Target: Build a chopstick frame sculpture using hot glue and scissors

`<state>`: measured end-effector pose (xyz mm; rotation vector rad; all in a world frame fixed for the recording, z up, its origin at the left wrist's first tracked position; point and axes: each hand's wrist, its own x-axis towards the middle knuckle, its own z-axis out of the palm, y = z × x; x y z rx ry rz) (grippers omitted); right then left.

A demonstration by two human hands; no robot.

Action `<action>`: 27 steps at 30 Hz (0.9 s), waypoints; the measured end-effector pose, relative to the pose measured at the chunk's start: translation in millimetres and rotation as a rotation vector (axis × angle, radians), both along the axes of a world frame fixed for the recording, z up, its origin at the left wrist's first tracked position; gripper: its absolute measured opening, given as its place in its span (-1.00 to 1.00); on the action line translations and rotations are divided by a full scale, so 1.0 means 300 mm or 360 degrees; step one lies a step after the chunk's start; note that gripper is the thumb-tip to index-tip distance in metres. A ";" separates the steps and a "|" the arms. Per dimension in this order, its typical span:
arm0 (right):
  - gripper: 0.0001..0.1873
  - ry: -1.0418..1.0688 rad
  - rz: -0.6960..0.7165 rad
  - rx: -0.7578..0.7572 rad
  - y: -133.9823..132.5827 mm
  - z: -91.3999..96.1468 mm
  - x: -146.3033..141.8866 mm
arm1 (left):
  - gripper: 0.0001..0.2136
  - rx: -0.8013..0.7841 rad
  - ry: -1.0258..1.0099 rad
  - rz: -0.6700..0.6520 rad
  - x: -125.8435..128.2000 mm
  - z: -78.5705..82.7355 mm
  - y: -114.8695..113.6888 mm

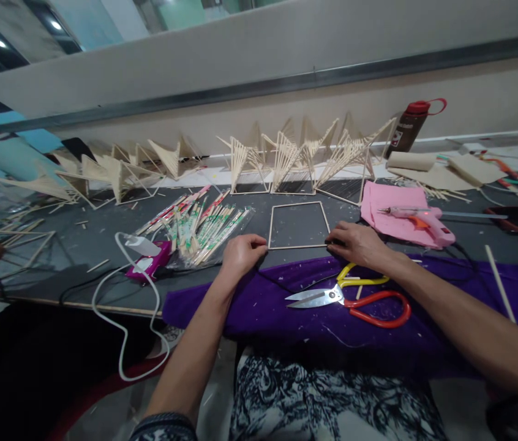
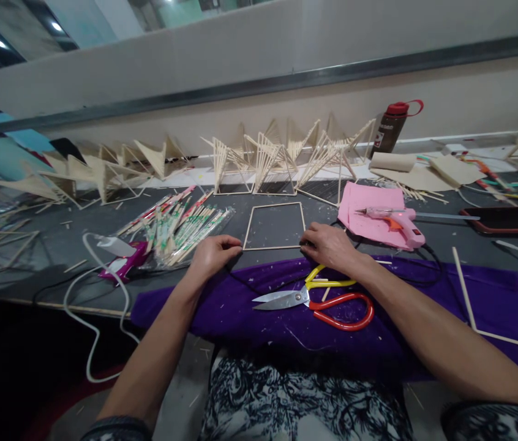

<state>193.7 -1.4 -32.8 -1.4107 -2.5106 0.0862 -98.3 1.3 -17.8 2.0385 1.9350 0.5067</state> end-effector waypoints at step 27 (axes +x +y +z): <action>-0.79 0.0223 0.0108 0.0002 0.032 -0.011 0.004 | -0.77 -0.0046 0.0365 0.0079 0.040 0.009 -0.002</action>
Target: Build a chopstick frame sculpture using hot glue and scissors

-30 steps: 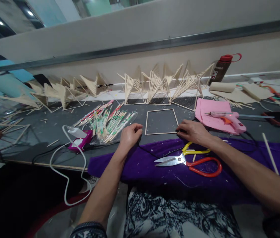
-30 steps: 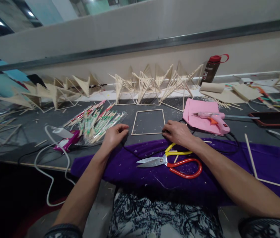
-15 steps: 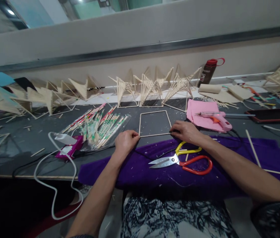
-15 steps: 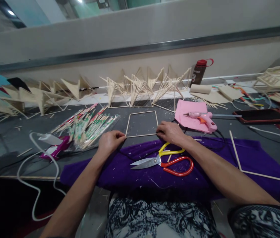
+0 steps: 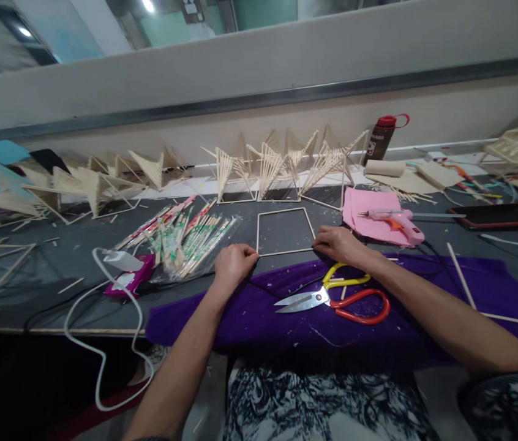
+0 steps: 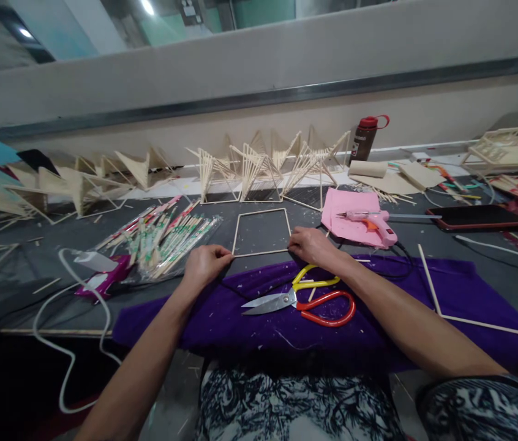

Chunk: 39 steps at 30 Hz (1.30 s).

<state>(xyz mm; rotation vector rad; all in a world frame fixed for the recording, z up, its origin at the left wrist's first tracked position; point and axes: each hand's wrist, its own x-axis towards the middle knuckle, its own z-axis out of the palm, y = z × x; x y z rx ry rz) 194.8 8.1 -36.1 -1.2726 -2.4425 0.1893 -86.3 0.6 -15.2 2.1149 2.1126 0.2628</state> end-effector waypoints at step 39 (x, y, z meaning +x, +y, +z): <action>-0.80 0.0032 0.0001 -0.0057 0.001 -0.008 0.041 | -0.70 -0.0015 -0.0240 -0.0135 -0.035 0.008 0.007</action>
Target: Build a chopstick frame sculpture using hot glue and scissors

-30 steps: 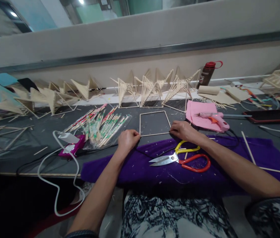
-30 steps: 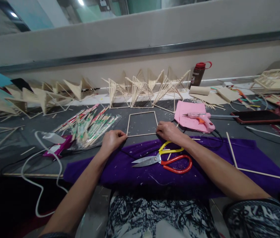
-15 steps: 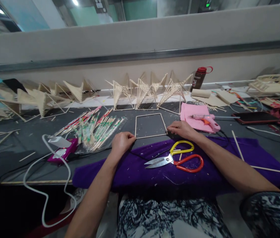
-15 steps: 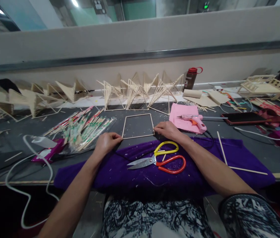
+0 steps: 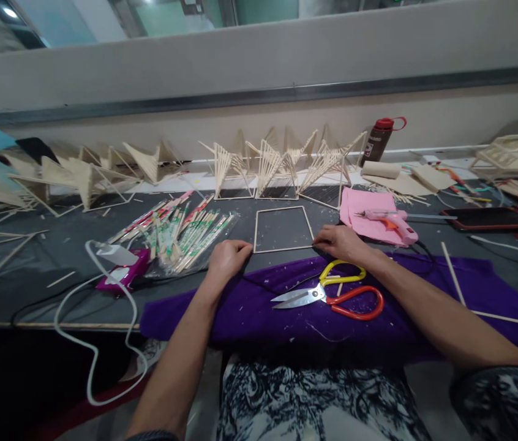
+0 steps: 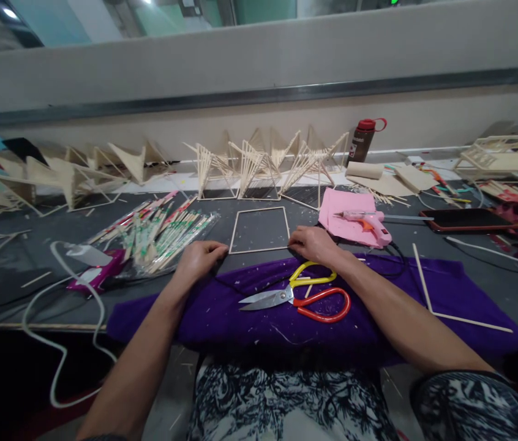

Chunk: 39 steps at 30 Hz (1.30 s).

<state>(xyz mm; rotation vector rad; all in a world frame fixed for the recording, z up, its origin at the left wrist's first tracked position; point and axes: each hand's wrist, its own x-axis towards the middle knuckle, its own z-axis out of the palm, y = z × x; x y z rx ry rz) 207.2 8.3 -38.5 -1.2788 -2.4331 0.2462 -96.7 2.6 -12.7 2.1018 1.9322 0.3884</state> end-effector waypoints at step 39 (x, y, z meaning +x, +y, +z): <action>-0.72 0.0577 -0.0297 0.0002 -0.019 0.028 0.011 | -0.67 0.0540 -0.0526 0.0216 -0.016 0.000 0.008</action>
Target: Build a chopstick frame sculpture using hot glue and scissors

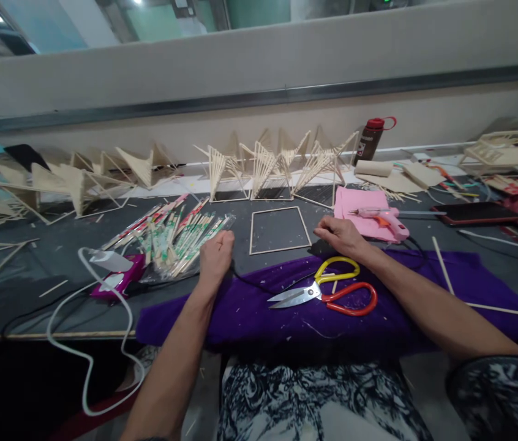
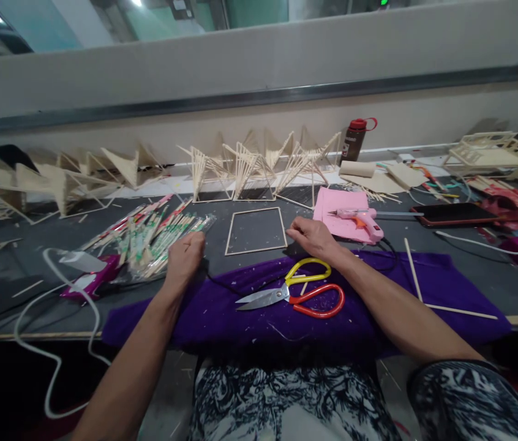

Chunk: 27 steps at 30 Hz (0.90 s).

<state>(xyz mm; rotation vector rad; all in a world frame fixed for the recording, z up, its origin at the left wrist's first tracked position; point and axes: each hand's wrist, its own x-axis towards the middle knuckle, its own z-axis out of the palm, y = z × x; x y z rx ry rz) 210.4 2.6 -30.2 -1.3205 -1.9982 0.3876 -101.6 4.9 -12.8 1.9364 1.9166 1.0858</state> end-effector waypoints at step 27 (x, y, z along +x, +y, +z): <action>-0.84 0.0119 0.0292 0.0202 -0.064 0.363 -0.013 | -0.74 0.0208 0.0183 -0.0052 0.003 -0.024 0.047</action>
